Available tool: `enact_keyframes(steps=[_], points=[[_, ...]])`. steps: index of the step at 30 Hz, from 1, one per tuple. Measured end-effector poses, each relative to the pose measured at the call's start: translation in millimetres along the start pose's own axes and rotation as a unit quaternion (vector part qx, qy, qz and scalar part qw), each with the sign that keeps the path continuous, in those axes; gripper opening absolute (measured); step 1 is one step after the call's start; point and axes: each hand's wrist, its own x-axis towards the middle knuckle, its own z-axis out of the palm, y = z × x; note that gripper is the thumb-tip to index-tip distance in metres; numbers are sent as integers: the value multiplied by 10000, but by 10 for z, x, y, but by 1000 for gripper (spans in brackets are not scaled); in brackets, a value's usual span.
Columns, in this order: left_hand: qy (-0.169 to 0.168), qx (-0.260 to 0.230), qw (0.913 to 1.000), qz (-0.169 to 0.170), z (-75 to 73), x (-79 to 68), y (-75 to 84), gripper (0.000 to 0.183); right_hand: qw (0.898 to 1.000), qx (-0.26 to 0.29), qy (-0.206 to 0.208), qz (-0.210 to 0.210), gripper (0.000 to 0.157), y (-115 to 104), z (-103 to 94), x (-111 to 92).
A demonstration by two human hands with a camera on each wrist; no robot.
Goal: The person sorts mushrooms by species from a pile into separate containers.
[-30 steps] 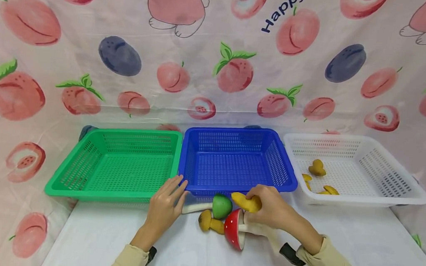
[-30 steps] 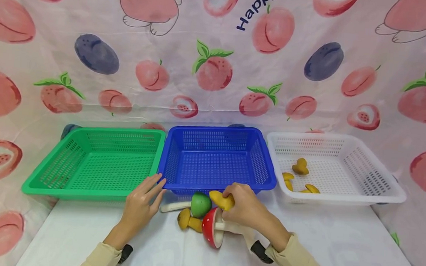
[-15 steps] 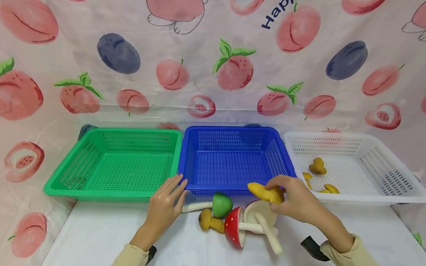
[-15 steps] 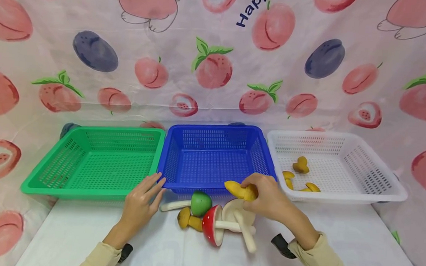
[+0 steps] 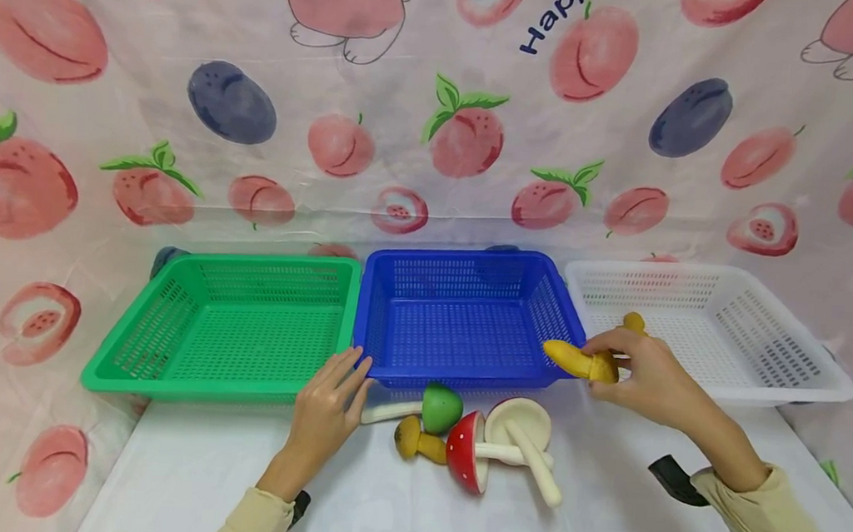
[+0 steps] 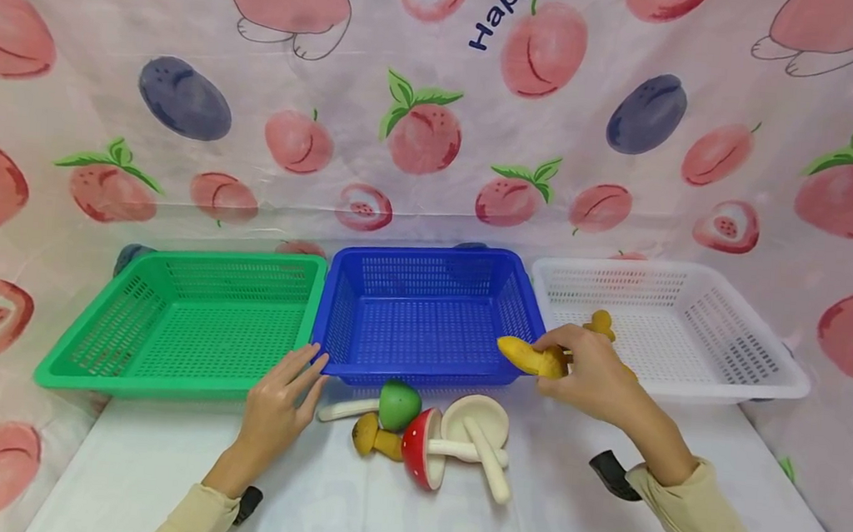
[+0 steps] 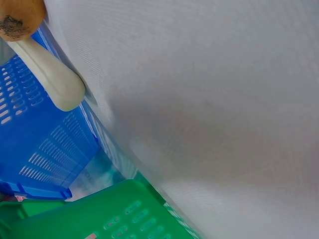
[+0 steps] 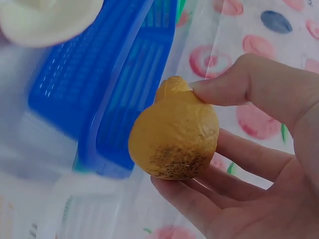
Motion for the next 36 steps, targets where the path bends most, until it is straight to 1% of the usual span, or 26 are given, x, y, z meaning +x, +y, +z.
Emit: enact_keyframes(steps=[6, 11, 15, 19, 25, 32, 36], points=[[3, -8, 10000, 18, -2, 6, 2, 31, 9992, -102, 59, 373, 34, 150, -125, 2], [17, -40, 10000, 12, -1, 10, 3, 31, 9980, -55, 93, 626, 37, 271, -206, 0], [-2, -44, 10000, -25, -17, 15, 17, 31, 9963, -189, 94, 830, 36, 369, -249, 6], [-25, -39, 10000, -65, -26, 22, 24, 31, 9947, -379, 110, 946, 36, 477, -285, 19], [-6, -32, 10000, -14, -27, 25, 16, 31, 9921, -496, 152, 1140, 38, 680, -295, 30], [-14, -19, 10000, 19, -34, 36, 10, 32, 9879, -446, 46, 1483, 44, 883, -272, 38], [-41, -18, 10000, -5, -45, 42, 20, 31, 9861, -473, -11, 1591, 46, 1008, -246, 44]])
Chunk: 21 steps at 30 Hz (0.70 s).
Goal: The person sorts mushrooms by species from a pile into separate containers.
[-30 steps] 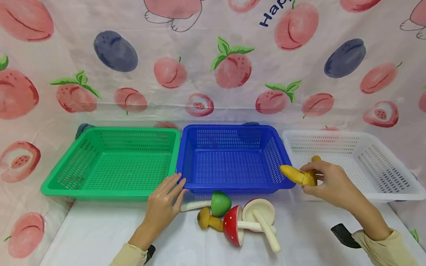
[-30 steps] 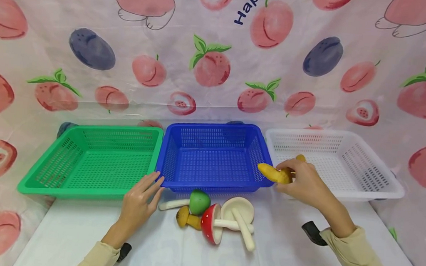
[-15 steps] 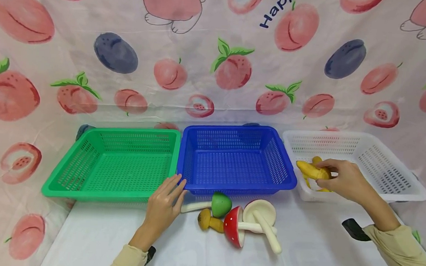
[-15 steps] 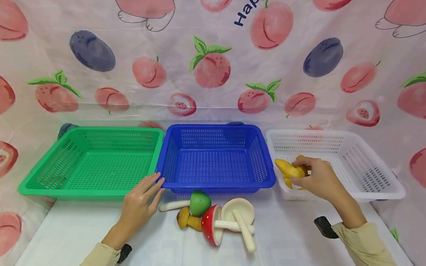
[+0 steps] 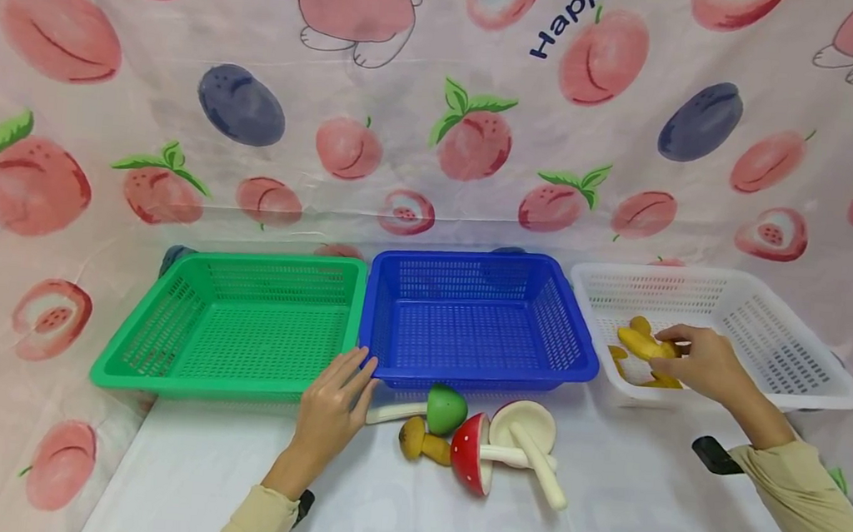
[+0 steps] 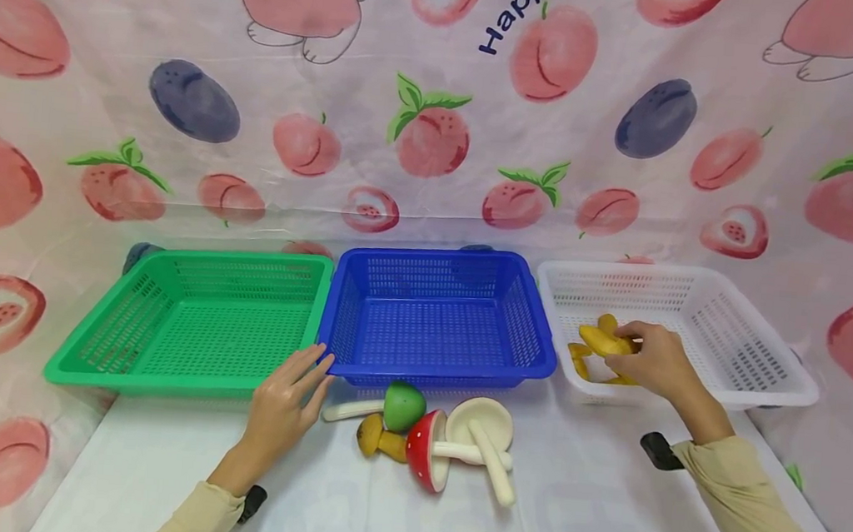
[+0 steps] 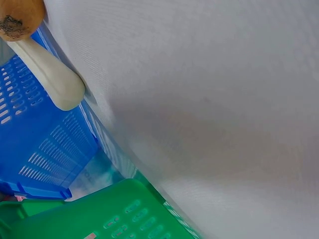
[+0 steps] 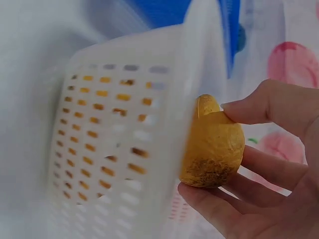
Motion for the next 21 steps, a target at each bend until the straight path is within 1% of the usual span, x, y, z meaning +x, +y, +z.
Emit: enact_keyframes(steps=[5, 11, 17, 21], points=[[-12, 1, 10000, -13, -1, 4, 4, 31, 9999, -80, -76, 10, 45, 159, 55, 50], [0, 20, 10000, 18, 14, -2, -4, 30, 9991, -188, -344, 127, 46, 285, 119, 83], [11, 27, 10000, 27, 28, -16, -22, 31, 9982, -396, -440, 97, 41, 324, 194, 101], [47, 33, 10000, 64, 33, -24, -36, 30, 9977, -409, -530, 122, 43, 303, 225, 85]])
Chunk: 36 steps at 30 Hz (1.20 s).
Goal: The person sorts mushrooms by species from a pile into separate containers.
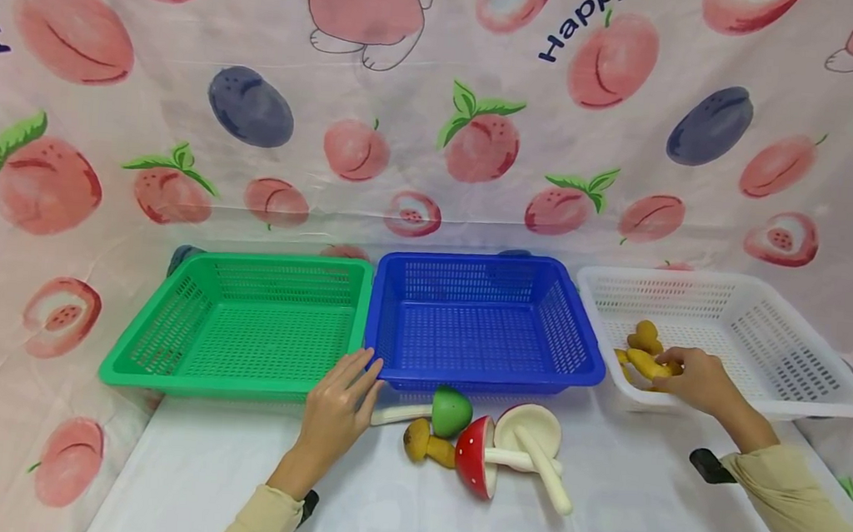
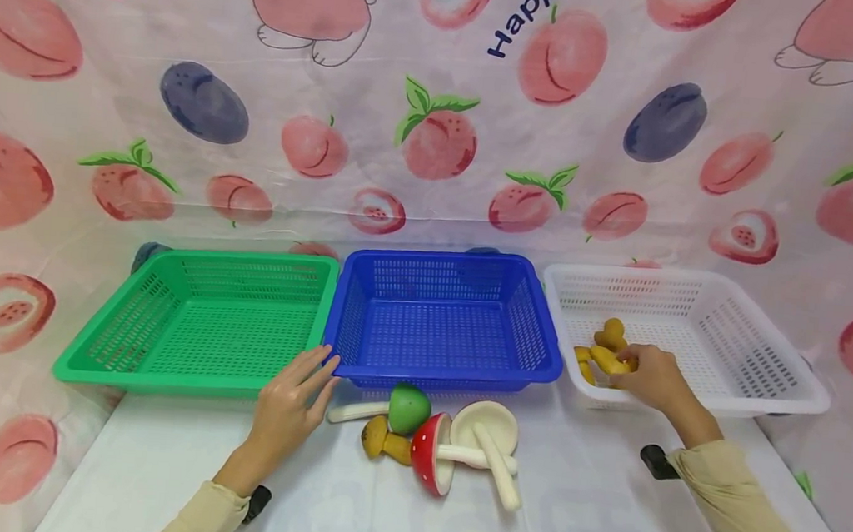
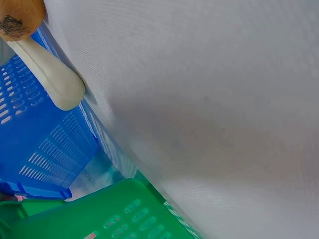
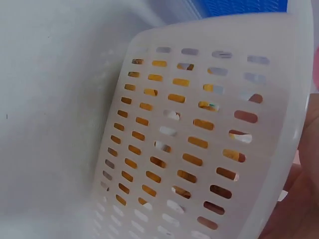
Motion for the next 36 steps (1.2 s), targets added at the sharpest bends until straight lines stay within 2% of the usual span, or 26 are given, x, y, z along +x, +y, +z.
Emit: enact_keyframes(steps=[6, 10, 20, 26, 36], points=[[-30, -23, 10000, -9, -3, -7, 4, 30, 9999, -92, 76, 20, 40, -36, 12, -29], [-38, -10, 10000, -7, -6, -3, 9, 30, 9996, -120, 268, -25, 37, -110, -16, -66], [-39, -59, 10000, -22, -10, 2, 16, 31, 9936, 318, 1008, -399, 34, -706, -54, -325], [0, -65, 10000, -21, -9, 8, 20, 32, 9823, 605, 1445, -1028, 29, -967, -14, -443], [-4, -89, 10000, -16, -3, -8, 2, 31, 9762, 820, 1317, -1517, 24, -1351, 20, -573]])
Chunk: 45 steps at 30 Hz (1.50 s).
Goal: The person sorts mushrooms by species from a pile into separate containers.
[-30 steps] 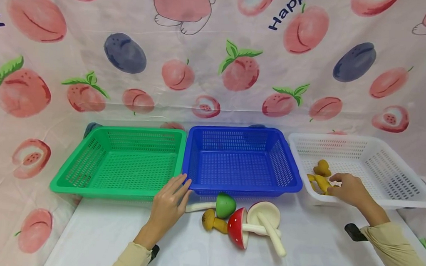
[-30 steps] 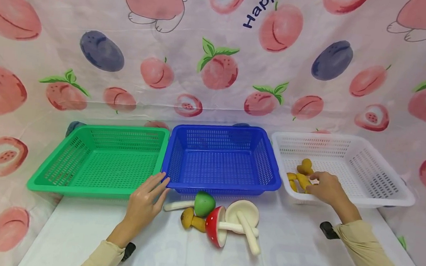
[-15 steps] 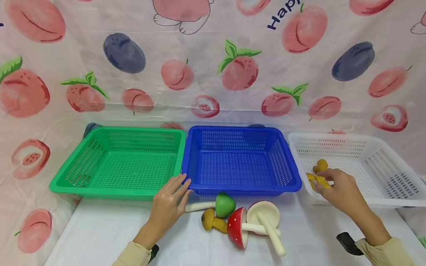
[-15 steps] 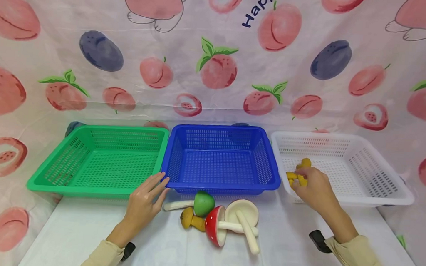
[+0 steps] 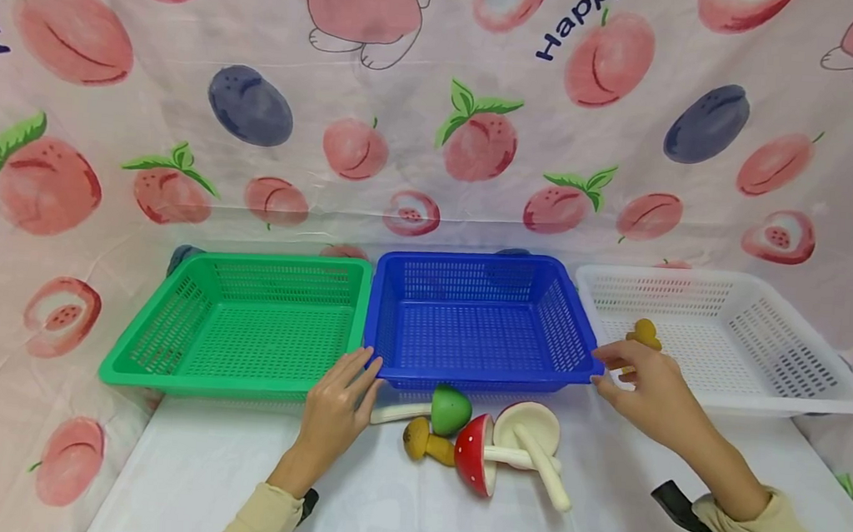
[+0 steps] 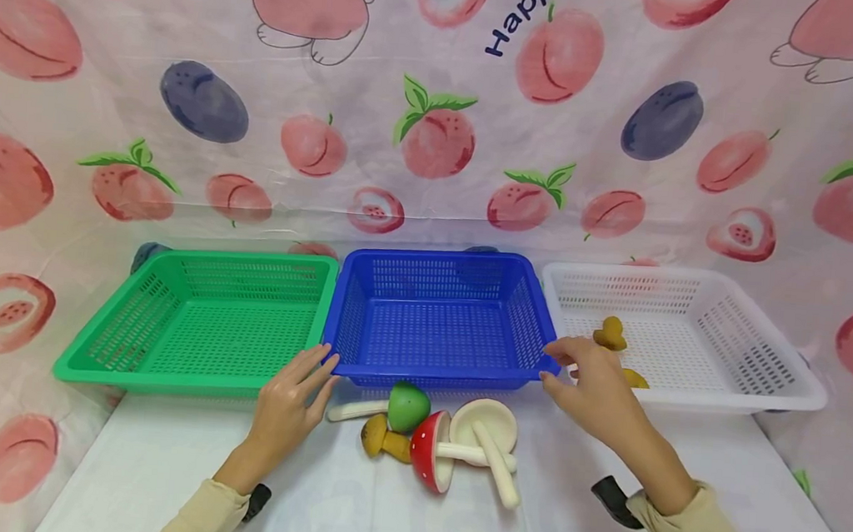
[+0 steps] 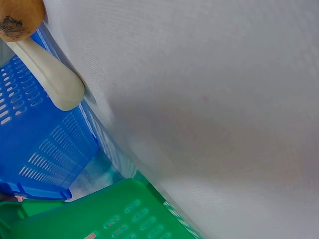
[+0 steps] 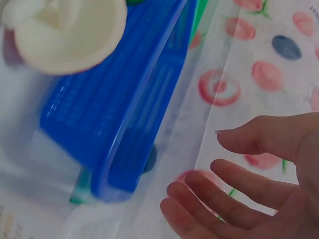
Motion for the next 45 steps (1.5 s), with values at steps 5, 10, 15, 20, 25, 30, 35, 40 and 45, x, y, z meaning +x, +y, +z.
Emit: enact_keyframes(steps=[5, 10, 15, 20, 25, 30, 35, 40, 45], points=[[-22, 5, 10000, -12, -11, 9, 12, 32, 9993, 133, -91, -331, 24, -176, 82, -23], [-8, 36, 10000, 12, -12, 14, 15, 32, 9986, 212, -195, -441, 25, -340, 149, -45], [-31, 52, 10000, -6, -11, 11, 13, 32, 9980, 269, -373, -422, 25, -467, 219, -71], [-27, 14, 10000, -21, -12, 13, 7, 31, 9970, 377, -603, -322, 24, -583, 283, -99], [-40, 37, 10000, -29, -21, 20, 11, 32, 9951, 557, -712, -401, 26, -674, 361, -122], [-35, 69, 10000, -8, -25, 25, 18, 32, 9925, 725, -889, -418, 24, -762, 458, -132], [-44, 67, 10000, -32, -17, 17, 13, 32, 9897, 824, -1151, -229, 22, -862, 540, -138], [-51, 82, 10000, -21, -5, 6, 3, 32, 9862, 993, -1315, -167, 19, -961, 662, -146], [-73, 94, 9999, -28, -14, 9, 8, 32, 9811, 1272, -1431, -278, 19, -1040, 832, -178]])
